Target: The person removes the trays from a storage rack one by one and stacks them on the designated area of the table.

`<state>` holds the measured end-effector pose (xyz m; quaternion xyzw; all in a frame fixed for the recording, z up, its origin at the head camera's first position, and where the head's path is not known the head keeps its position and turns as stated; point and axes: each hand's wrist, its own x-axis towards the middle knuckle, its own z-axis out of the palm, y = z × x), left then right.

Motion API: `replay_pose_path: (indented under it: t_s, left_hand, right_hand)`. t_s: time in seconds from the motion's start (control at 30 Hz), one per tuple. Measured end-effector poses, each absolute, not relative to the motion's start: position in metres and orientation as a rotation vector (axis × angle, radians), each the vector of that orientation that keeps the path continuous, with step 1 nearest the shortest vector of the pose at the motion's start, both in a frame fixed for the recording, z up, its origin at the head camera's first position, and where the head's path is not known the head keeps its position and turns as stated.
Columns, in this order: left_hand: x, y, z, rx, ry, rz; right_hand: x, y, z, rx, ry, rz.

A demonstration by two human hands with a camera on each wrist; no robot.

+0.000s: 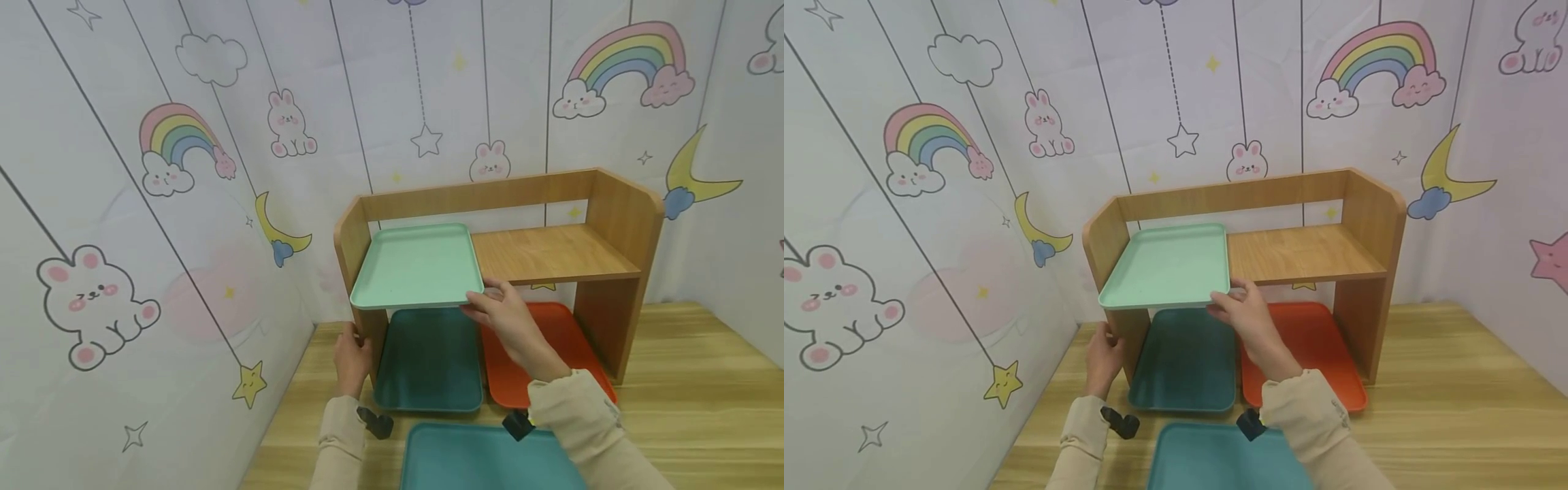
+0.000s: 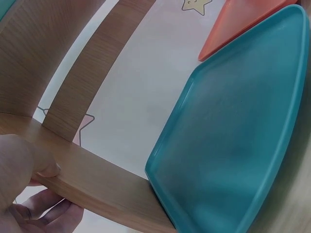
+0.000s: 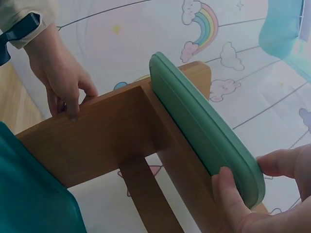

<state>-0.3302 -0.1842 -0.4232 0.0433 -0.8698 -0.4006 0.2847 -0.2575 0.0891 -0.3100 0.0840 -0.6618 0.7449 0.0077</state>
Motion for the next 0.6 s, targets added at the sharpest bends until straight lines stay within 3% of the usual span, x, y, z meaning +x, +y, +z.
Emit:
replay_pose_path:
  t_s: [0.6]
  left_hand:
    - [-0.3309, -0.1848, -0.4247, 0.124, -2.329, -1.061]
  right_hand:
    - [-0.2551, 0.0783, -0.3081, 0.290, -1.814, 2.521]
